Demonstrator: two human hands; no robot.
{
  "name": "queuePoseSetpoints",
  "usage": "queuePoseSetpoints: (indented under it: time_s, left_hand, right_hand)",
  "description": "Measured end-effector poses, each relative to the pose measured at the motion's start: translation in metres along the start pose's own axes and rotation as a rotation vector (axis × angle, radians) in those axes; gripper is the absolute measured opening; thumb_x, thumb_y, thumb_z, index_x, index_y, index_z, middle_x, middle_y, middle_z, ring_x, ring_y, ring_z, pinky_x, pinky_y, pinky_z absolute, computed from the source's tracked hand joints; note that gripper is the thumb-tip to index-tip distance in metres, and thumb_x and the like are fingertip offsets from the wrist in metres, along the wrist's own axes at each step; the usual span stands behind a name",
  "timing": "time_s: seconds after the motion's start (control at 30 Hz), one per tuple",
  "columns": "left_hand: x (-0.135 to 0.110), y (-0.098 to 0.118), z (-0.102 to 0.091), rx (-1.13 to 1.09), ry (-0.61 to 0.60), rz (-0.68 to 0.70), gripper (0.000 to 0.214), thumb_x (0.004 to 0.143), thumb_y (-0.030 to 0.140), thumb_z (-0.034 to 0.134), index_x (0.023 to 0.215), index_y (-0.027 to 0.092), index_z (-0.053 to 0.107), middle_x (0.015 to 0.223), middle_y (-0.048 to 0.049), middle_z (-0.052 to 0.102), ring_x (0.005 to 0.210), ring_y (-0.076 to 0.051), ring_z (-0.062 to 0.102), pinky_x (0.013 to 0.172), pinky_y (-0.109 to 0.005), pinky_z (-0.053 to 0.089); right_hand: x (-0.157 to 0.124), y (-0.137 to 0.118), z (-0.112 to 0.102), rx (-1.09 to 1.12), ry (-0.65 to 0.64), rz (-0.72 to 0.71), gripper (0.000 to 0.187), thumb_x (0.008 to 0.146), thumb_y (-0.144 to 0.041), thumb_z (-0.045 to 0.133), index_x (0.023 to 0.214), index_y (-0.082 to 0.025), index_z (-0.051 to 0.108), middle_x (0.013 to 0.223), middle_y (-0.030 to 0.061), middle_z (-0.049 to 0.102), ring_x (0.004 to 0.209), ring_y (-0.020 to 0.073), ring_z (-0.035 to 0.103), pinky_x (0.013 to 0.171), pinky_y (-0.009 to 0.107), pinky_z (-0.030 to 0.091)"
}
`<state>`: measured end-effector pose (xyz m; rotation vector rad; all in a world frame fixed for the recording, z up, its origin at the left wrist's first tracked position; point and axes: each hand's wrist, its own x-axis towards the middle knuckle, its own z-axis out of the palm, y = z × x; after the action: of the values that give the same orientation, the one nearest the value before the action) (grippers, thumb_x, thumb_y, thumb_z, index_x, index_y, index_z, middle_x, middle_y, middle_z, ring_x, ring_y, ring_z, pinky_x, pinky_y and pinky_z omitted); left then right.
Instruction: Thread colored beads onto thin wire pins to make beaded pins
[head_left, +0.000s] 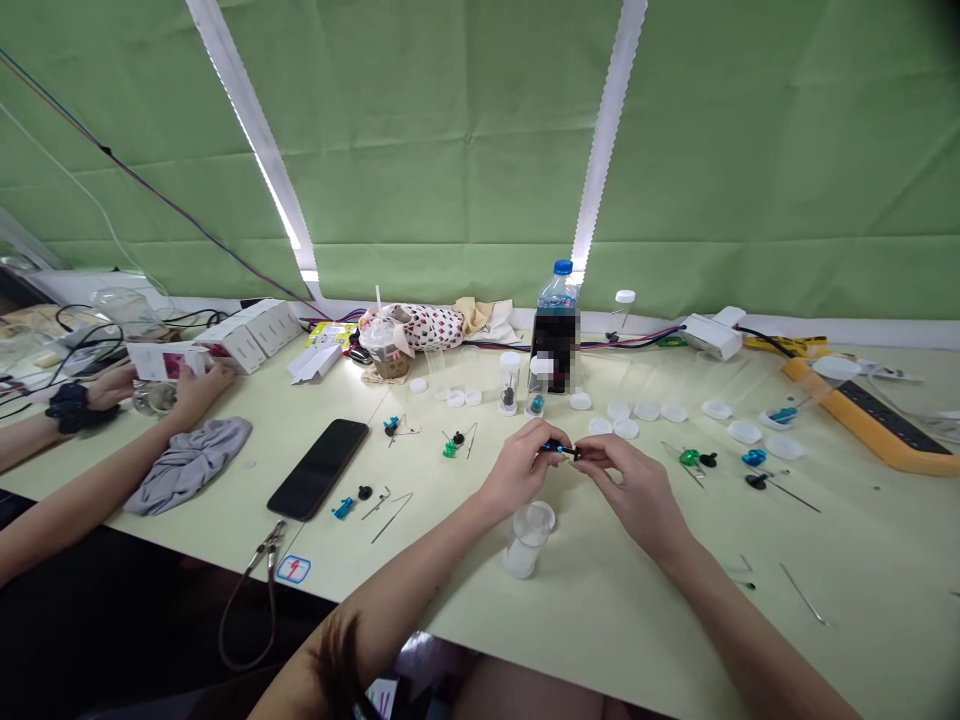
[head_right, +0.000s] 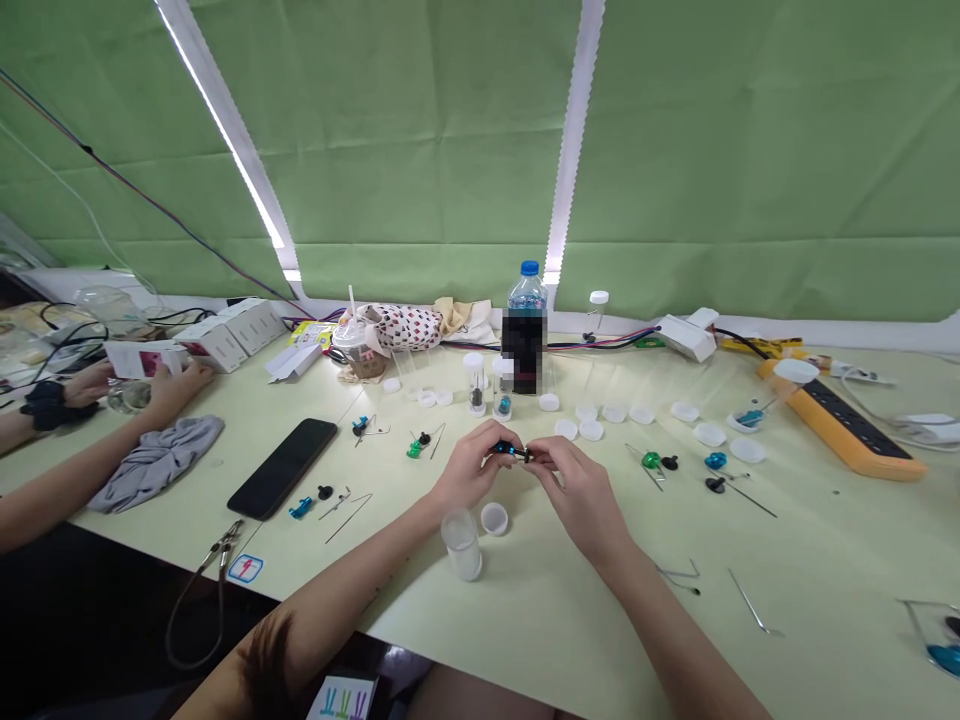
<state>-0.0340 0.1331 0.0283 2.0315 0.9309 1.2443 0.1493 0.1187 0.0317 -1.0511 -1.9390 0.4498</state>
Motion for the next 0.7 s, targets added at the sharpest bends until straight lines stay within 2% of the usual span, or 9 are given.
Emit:
queuePoseSetpoints:
  time_s: [0.17, 0.43, 0.6, 0.7]
  left_hand:
    - [0.0001, -0.0015, -0.0020, 0.035, -0.032, 0.018, 0.022, 0.081, 0.003, 0.053, 0.093, 0.019, 0.061, 0.088, -0.0027, 0.060, 0.083, -0.017, 0.056, 0.074, -0.028, 0.047]
    - [-0.0009, -0.0014, -0.0029, 0.090, -0.054, 0.048, 0.020, 0.082, 0.005, 0.054, 0.094, 0.019, 0.059, 0.089, -0.0029, 0.059, 0.086, -0.018, 0.057, 0.077, -0.030, 0.047]
    - [-0.0014, -0.0011, -0.0020, 0.102, -0.056, 0.048, 0.018, 0.084, 0.007, 0.052, 0.094, 0.019, 0.059, 0.090, -0.0035, 0.059, 0.085, -0.017, 0.057, 0.076, -0.029, 0.048]
    - [-0.0003, -0.0009, -0.0018, 0.083, -0.039, 0.014, 0.016, 0.084, 0.007, 0.052, 0.092, 0.019, 0.059, 0.088, -0.0032, 0.058, 0.082, -0.017, 0.057, 0.075, -0.029, 0.048]
  right_hand:
    - [-0.0006, 0.0011, -0.0011, 0.052, -0.042, 0.089, 0.011, 0.091, -0.029, 0.054, 0.095, -0.023, 0.063, 0.088, 0.0015, 0.070, 0.075, 0.0183, 0.069, 0.068, 0.030, 0.053]
    - [-0.0002, 0.0038, -0.0016, 0.211, -0.085, 0.276, 0.018, 0.089, -0.038, 0.058, 0.093, -0.023, 0.066, 0.073, -0.0001, 0.069, 0.067, 0.0176, 0.068, 0.066, 0.028, 0.053]
    - [0.0008, 0.0023, -0.0022, 0.194, -0.127, 0.291, 0.024, 0.090, -0.043, 0.056, 0.091, -0.022, 0.066, 0.069, 0.0004, 0.068, 0.063, 0.0177, 0.066, 0.064, 0.028, 0.053]
    - [0.0012, 0.0017, -0.0010, 0.116, -0.118, 0.252, 0.026, 0.091, -0.045, 0.053, 0.098, -0.022, 0.065, 0.080, 0.0028, 0.070, 0.069, 0.0190, 0.068, 0.066, 0.030, 0.054]
